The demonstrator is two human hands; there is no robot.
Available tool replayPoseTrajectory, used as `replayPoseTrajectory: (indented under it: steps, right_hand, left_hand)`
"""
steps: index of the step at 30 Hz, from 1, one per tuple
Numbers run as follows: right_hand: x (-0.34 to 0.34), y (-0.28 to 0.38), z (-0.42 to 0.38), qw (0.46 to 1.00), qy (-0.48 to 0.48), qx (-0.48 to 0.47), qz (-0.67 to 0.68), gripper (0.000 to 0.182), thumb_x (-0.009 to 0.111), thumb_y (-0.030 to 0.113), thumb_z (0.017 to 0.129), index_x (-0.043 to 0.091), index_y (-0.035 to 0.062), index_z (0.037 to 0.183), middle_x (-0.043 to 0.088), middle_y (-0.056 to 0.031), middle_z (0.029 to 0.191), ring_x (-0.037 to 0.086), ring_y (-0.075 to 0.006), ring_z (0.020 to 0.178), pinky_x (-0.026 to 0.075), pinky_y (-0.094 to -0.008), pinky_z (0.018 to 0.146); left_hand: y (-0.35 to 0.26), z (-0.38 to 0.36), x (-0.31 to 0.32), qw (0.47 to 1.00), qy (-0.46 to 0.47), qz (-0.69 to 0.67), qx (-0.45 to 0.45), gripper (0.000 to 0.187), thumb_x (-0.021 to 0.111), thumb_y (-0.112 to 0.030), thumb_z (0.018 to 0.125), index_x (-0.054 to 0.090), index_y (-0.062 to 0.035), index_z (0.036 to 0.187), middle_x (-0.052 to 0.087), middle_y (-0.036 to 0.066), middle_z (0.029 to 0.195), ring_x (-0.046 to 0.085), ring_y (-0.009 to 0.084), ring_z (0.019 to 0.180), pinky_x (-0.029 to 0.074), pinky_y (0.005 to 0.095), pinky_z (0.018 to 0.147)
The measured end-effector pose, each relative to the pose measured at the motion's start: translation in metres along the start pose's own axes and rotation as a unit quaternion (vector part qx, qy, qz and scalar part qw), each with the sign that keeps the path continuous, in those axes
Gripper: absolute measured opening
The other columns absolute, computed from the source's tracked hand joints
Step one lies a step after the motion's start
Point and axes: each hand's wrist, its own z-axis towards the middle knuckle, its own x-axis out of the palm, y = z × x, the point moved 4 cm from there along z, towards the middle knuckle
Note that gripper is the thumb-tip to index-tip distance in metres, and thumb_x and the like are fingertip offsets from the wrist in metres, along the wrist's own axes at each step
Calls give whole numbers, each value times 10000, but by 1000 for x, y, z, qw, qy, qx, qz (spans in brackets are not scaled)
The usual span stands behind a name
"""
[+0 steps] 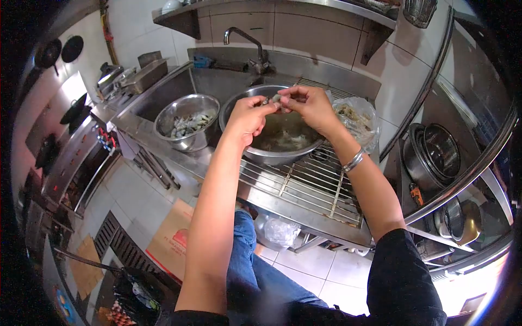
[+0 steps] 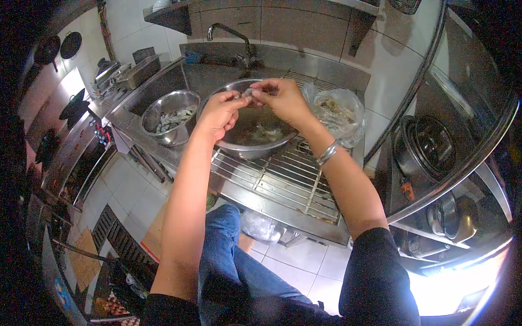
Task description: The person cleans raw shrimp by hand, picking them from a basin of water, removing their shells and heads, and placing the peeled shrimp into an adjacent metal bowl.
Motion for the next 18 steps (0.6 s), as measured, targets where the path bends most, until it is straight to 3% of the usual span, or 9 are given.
replayPoseTrajectory:
  steps: [9,18]
  right_hand:
    - [-8,-7,4,997,-68,-5,25,165,664,39,812,661,-33,961,655,-39,803,593,-87,696,479,-213,656]
    - [-16,-12,6,996,-86,15,8,139,669,46,788,675,-27,906,661,-49,768,592,-98,647,473,-222,593]
  left_hand:
    - [-2,0,-3,998,-31,-45,35,138,669,-151,825,657,-24,879,517,-22,570,363,30,382,212,211,334]
    - [1,2,-5,1000,-20,-21,-4,191,645,-204,861,657,-14,867,522,-12,551,350,36,394,225,203,347]
